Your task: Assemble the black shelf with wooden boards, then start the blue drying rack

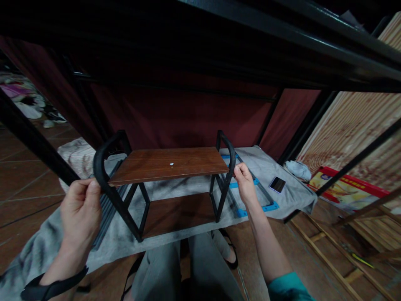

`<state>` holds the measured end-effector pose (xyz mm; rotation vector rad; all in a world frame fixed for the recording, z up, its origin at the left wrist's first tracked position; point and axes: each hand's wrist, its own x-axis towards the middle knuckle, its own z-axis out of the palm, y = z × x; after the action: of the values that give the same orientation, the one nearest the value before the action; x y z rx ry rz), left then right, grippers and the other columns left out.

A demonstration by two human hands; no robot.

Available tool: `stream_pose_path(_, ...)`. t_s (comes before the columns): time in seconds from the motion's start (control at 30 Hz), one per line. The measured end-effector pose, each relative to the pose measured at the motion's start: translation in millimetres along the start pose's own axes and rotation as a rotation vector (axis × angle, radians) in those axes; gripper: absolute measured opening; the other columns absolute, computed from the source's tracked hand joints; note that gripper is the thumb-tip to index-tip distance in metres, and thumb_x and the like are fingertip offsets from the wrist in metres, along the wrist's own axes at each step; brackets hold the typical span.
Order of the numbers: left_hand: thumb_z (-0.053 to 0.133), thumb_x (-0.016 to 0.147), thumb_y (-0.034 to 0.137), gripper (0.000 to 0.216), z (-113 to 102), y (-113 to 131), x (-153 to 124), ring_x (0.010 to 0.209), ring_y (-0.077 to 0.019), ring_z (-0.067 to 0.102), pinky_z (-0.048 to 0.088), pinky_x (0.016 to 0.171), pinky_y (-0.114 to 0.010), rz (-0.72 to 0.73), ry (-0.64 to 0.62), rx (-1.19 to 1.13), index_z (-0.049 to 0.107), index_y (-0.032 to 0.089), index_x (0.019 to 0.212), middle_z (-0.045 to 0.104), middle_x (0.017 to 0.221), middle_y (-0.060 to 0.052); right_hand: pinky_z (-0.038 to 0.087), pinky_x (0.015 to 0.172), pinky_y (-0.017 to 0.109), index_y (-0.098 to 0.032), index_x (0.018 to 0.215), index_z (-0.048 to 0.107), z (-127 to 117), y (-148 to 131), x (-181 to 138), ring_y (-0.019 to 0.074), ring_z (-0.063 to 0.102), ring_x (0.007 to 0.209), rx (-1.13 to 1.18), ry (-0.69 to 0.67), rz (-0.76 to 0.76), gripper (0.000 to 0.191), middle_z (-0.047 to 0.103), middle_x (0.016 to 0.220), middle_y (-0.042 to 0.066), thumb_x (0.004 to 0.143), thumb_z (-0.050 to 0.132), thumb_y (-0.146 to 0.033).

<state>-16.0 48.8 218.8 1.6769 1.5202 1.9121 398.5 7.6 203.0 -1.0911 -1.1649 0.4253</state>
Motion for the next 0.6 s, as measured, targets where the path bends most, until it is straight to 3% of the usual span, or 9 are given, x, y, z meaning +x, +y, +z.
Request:
stream_pose_path(0.17, 0.06, 0.085, 0.045, 0.024, 0, -4, 2, 0.07, -0.0154, 0.053, 0.044, 0.068, -0.027, 0.022, 0.011, 0.004, 0.063, 0.022, 0.088, 0.059, 0.077, 0.002, 0.038, 0.067, 0.026, -0.024, 0.079, 0.053, 0, -3, 2, 0.0136, 0.043, 0.068, -0.03, 0.032, -0.023, 0.03, 0.047, 0.07, -0.004, 0.087, 0.054, -0.052)
stream_pose_path(0.47, 0.065, 0.083, 0.045, 0.026, 1, -13, 3, 0.072, -0.0146, 0.057, 0.048, 0.074, -0.028, -0.015, -0.023, -0.081, 0.066, 0.022, 0.092, 0.063, 0.081, 0.002, 0.043, 0.072, 0.029, -0.024, 0.098, 0.057, 4, -9, 1, 0.016, 0.053, 0.075, 0.01, 0.092, -0.062, 0.023, 0.058, 0.083, -0.001, 0.088, 0.055, -0.045)
stream_pose_path(0.6, 0.066, 0.083, 0.043, 0.025, 2, -12, 2, 0.072, -0.0134, 0.057, 0.048, 0.075, -0.027, -0.009, -0.005, -0.088, 0.067, 0.02, 0.093, 0.064, 0.081, 0.002, 0.043, 0.077, 0.03, -0.025, 0.103, 0.056, 4, -9, -2, 0.0169, 0.054, 0.082, -0.113, 0.13, -0.134, 0.023, 0.058, 0.089, 0.0, 0.091, 0.05, -0.044)
